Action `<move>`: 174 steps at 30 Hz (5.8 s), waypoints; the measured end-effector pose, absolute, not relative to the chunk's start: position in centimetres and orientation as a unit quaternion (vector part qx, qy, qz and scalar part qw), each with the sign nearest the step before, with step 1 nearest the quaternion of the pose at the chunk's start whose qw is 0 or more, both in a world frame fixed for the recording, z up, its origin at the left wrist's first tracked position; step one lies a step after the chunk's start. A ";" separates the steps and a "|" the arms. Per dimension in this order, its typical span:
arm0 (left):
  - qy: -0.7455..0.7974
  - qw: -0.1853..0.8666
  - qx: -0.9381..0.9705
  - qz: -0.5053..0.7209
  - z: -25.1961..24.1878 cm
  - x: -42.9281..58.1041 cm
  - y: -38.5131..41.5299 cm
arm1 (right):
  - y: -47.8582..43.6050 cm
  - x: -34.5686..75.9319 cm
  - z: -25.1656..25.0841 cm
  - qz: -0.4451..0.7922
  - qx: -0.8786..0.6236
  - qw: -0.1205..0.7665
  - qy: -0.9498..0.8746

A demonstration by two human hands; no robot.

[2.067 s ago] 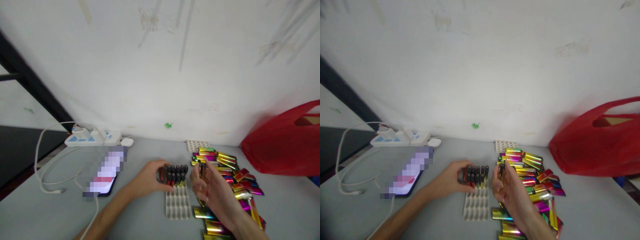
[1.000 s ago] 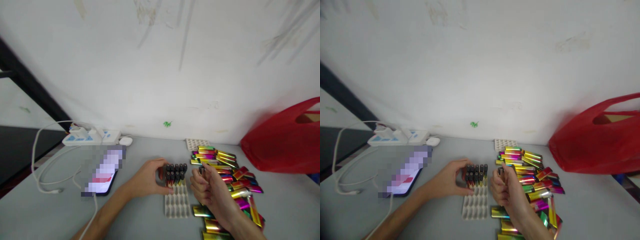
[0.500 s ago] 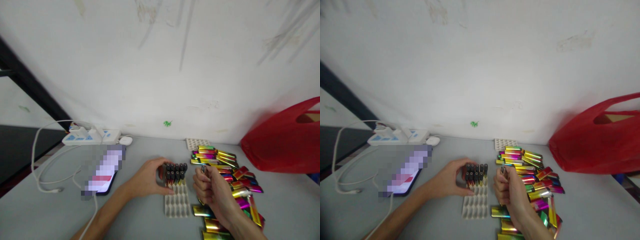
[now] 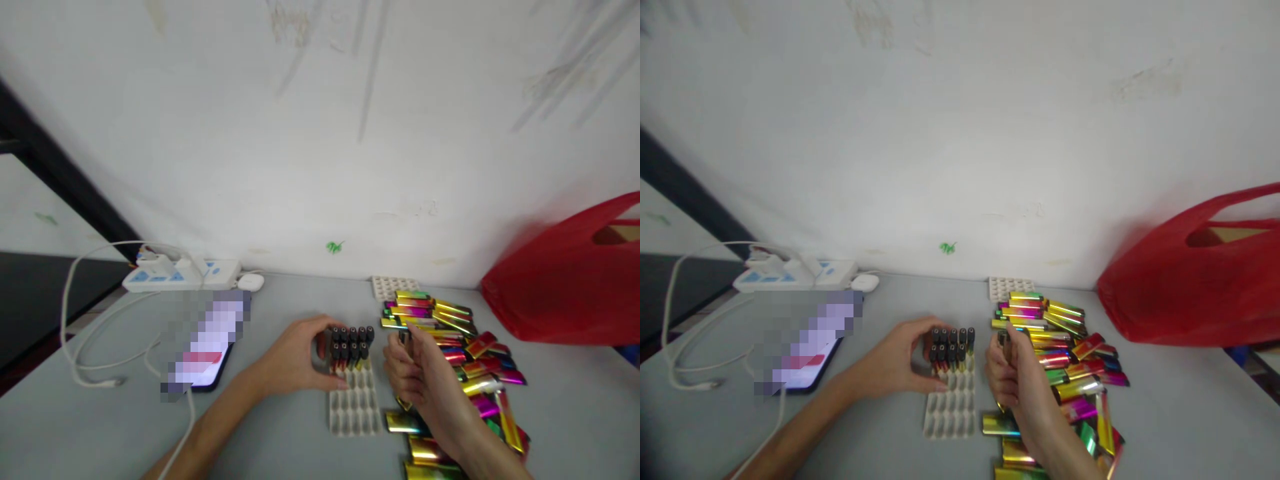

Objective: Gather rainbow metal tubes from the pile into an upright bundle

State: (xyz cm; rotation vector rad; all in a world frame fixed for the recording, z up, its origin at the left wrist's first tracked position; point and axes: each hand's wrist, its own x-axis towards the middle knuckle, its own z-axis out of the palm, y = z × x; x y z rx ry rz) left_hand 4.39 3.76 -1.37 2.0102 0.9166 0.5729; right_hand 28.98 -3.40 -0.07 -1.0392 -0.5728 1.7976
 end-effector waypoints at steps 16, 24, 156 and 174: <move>0.364 0.427 0.796 0.225 -1.3 4.4 3.8 | -3.6 27.9 0.1 0.539 -0.443 0.629 -0.344; 0.358 0.421 0.802 0.228 -1.3 4.4 3.8 | -3.6 28.6 -0.6 0.461 -0.516 0.585 -0.423; 0.328 0.486 0.788 0.186 -0.2 3.3 3.2 | -3.3 30.5 1.6 0.747 -0.302 0.546 -0.229; 0.321 0.425 0.821 0.207 -0.5 4.0 3.2 | -3.6 29.8 0.5 0.738 -0.340 0.517 -0.269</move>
